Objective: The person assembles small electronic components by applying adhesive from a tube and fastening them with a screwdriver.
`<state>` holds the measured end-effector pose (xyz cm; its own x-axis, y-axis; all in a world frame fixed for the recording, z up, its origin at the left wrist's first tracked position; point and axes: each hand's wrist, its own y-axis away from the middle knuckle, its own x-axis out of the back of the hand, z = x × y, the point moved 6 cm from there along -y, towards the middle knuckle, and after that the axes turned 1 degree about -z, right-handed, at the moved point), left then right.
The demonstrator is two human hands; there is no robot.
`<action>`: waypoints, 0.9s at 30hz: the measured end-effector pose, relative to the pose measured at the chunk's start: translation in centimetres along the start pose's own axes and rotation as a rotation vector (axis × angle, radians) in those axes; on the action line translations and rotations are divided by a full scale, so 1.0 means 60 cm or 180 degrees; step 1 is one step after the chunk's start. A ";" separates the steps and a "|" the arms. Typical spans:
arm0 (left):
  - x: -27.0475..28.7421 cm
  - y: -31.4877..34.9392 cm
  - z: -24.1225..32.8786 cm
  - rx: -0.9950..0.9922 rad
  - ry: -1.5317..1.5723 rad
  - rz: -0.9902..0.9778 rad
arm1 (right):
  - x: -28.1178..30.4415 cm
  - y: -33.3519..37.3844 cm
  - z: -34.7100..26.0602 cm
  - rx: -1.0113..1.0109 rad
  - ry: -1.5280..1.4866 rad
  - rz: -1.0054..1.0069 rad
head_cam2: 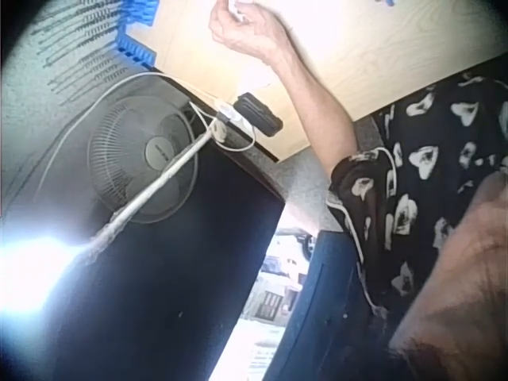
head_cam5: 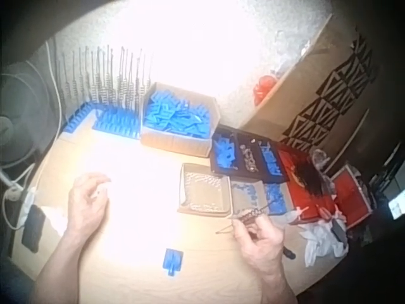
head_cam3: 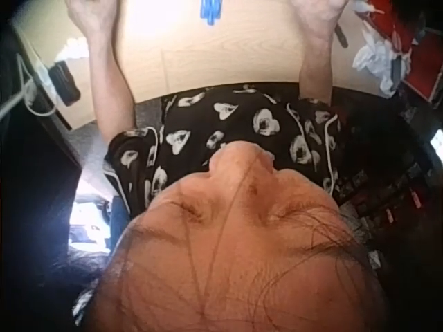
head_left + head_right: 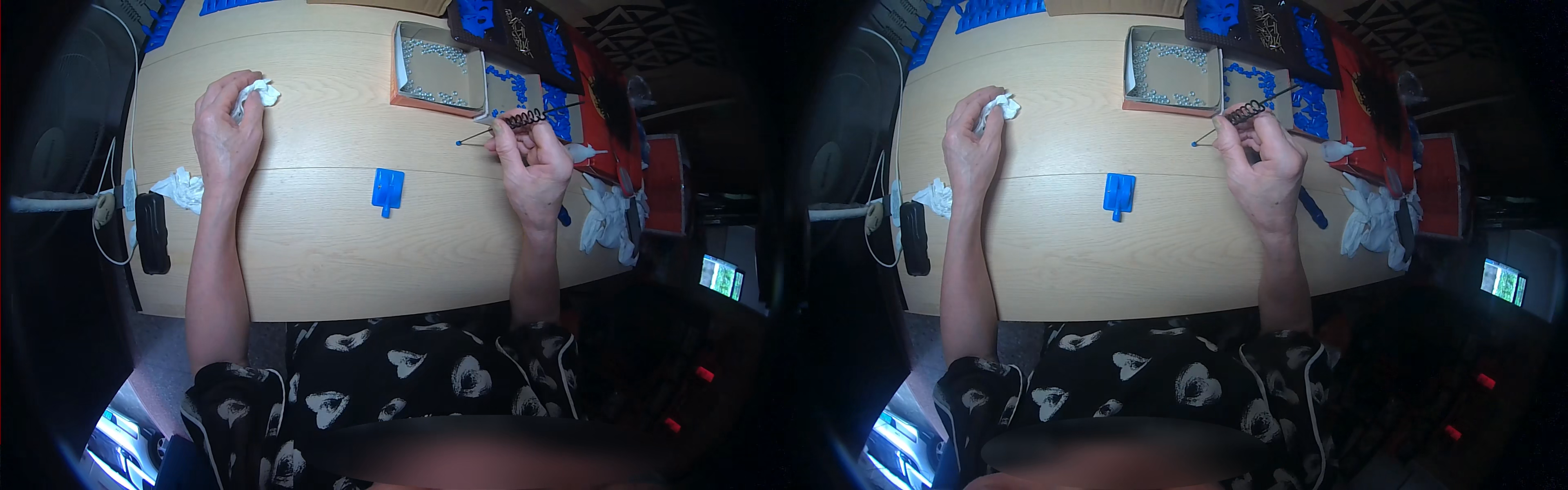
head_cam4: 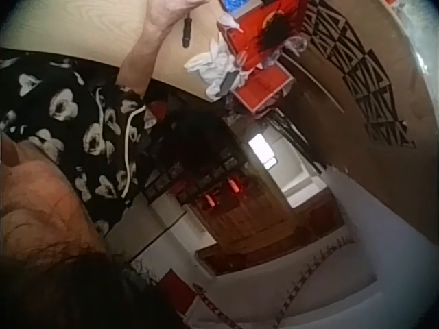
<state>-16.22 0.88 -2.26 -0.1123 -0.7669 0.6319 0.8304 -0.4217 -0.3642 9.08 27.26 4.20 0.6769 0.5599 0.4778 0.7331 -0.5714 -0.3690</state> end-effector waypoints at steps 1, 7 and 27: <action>0.001 -0.001 0.002 -0.0036 -0.0024 -0.0001 | 0.001 0.002 -0.002 0.0065 0.0002 -0.0006; 0.019 -0.005 0.027 -0.0300 0.0101 0.0212 | 0.010 -0.003 -0.009 -0.0223 -0.0145 -0.0034; 0.023 0.117 0.252 -0.1790 0.0998 -0.0354 | 0.011 0.065 -0.190 0.0516 -0.1064 0.0208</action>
<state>-2.31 4.16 6.40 -0.4055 -0.7730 0.4878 0.4021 -0.6301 -0.6643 11.61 18.57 12.14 0.6872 0.7057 0.1724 0.6705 -0.5249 -0.5243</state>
